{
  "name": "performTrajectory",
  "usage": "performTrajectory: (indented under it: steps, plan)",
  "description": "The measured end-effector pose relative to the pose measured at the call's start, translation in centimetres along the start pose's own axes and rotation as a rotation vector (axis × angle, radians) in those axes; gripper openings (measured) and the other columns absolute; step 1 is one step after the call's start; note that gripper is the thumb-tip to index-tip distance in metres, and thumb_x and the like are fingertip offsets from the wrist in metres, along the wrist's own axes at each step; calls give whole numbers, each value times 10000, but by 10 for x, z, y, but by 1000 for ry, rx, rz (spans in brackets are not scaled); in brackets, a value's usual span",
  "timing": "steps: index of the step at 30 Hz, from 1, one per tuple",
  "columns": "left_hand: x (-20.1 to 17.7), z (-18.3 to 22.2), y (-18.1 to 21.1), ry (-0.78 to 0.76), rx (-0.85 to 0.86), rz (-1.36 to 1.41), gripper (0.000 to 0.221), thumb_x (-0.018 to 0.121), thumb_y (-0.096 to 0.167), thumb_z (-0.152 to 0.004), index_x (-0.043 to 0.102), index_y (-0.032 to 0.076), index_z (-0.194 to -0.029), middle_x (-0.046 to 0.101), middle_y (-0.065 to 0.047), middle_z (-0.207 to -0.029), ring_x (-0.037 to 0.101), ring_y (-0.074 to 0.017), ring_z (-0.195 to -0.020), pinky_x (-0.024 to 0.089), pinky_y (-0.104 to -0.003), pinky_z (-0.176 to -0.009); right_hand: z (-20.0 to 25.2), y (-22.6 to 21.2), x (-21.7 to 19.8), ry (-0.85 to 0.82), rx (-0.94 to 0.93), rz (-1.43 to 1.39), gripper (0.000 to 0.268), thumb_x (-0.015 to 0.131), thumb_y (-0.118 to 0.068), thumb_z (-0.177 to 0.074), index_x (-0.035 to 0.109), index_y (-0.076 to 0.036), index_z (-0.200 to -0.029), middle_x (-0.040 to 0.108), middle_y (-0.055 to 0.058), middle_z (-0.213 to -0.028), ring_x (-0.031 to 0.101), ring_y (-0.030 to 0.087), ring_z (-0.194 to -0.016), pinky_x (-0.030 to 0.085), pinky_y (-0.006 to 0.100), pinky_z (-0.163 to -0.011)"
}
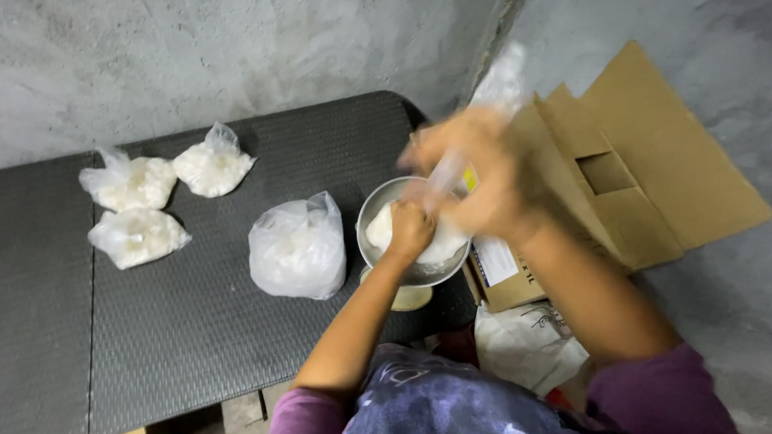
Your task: Portioning out a white powdery substance from a large bag into smaller plastic bags using a scoop and a weighing scale.
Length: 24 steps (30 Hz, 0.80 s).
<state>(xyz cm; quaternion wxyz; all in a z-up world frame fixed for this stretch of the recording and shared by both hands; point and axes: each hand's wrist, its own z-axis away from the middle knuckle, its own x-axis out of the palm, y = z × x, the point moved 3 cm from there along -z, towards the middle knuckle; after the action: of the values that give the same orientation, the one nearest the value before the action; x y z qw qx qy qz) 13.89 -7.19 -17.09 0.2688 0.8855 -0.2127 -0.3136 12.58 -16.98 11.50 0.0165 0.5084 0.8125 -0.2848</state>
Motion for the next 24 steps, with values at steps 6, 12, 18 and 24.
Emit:
performTrajectory:
  steps: [6,12,18,24]
  plan:
    - [8,-1,-47,-399,-154,497,392,709,191,-925,639,3,-1262,696,-199,-1141,646,-303,-1061,497,-419,-942,75,71,5,-718,25,773,513,785,-539,-777,733,-96,-1030,755,112,-894,718,311,-880,419,502,-947]
    - [-8,-9,-18,-625,-228,445,244,707,262,-966,750,32,-1035,720,-185,-893,659,-280,-812,533,-414,-769,187,178,-63,-797,1068,-360,420,657,-345,-1104,804,37,-1012,564,116,-667,470,227,-594,383,370,-555]
    - [-14,-10,0,-502,-15,130,415,659,457,-981,724,65,-863,680,-179,-805,590,-349,-773,432,-453,-832,158,155,-35,-486,1042,-246,260,534,-305,-966,596,-193,-1192,735,-76,-956,702,79,-702,465,226,-555]
    - [-15,-8,1,-508,-56,204,440,649,462,-984,682,75,-777,653,-158,-731,582,-300,-745,449,-422,-813,191,159,-57,-738,1000,-199,273,649,-282,-1029,759,-35,-996,576,7,-700,509,76,-624,416,245,-572]
